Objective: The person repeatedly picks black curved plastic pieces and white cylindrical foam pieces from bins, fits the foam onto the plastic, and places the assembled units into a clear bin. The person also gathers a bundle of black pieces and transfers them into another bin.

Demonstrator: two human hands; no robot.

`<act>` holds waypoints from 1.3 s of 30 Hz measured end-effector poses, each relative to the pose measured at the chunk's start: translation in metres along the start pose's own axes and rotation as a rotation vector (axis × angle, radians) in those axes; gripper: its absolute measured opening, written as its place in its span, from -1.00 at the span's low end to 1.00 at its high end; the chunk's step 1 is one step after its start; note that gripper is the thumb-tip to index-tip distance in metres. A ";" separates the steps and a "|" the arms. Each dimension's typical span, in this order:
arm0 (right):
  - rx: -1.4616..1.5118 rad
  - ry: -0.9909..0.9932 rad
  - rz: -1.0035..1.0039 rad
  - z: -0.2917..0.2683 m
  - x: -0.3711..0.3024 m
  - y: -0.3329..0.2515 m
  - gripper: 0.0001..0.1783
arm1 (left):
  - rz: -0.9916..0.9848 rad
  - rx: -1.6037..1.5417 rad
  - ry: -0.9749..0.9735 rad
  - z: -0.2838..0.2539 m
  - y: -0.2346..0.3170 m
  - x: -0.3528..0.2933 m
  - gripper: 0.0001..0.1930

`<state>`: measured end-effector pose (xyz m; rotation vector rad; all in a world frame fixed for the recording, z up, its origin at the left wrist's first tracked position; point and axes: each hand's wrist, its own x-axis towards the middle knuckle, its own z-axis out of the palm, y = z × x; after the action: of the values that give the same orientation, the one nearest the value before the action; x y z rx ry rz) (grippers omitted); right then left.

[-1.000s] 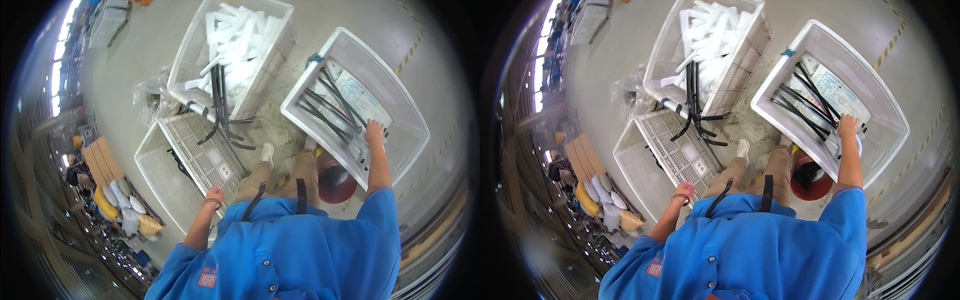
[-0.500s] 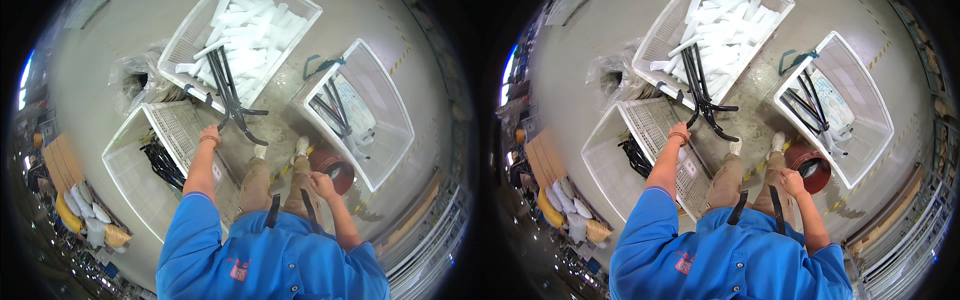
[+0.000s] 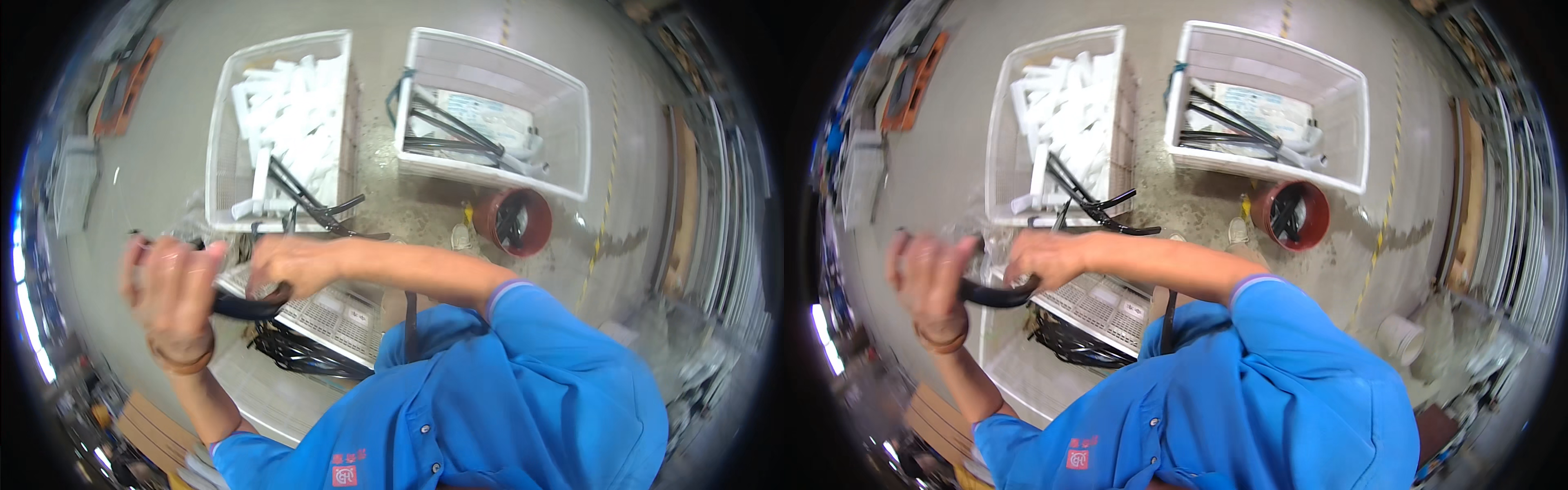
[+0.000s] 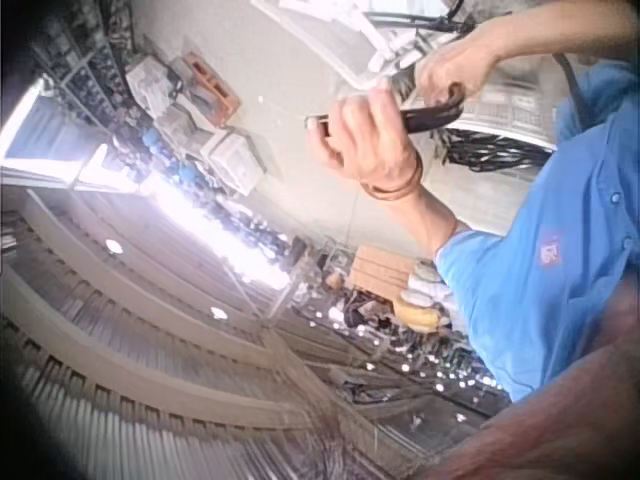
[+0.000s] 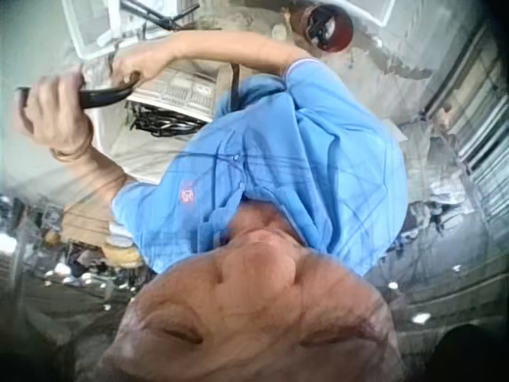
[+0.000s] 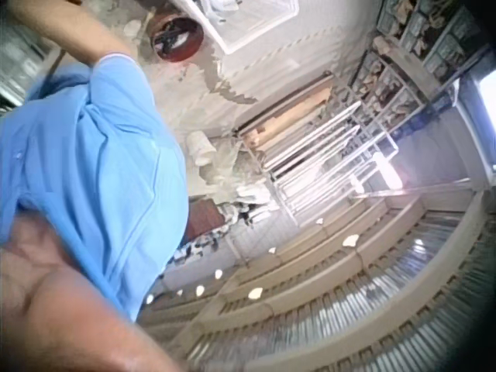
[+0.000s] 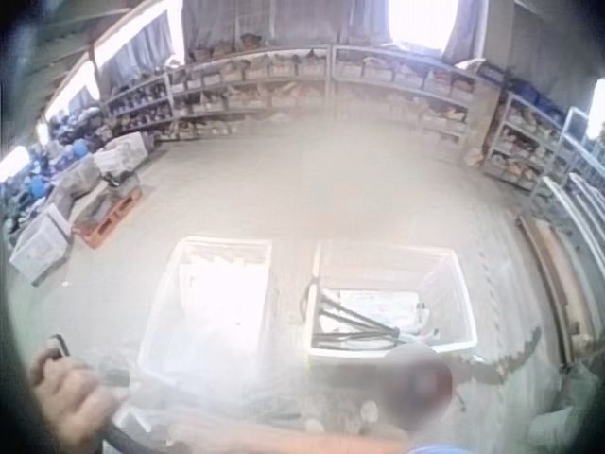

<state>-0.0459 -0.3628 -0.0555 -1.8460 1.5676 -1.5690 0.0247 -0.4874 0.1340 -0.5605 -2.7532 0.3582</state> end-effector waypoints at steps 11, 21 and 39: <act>0.258 0.644 0.030 -0.099 -0.033 -0.177 -0.67 | -0.551 -1.045 0.539 -0.060 0.150 0.081 -0.13; -0.322 0.865 0.875 -0.094 -0.510 -0.042 -0.49 | -0.693 -1.431 -0.434 0.181 0.349 0.137 -0.71; -0.127 0.468 2.373 0.091 -0.956 0.366 -0.32 | -1.031 -1.257 -0.312 0.374 0.473 0.017 -0.27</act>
<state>-0.0160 0.2432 -0.8853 0.9110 2.0667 -0.4055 0.0407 -0.1254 -0.3483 0.7938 -2.7538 -1.6447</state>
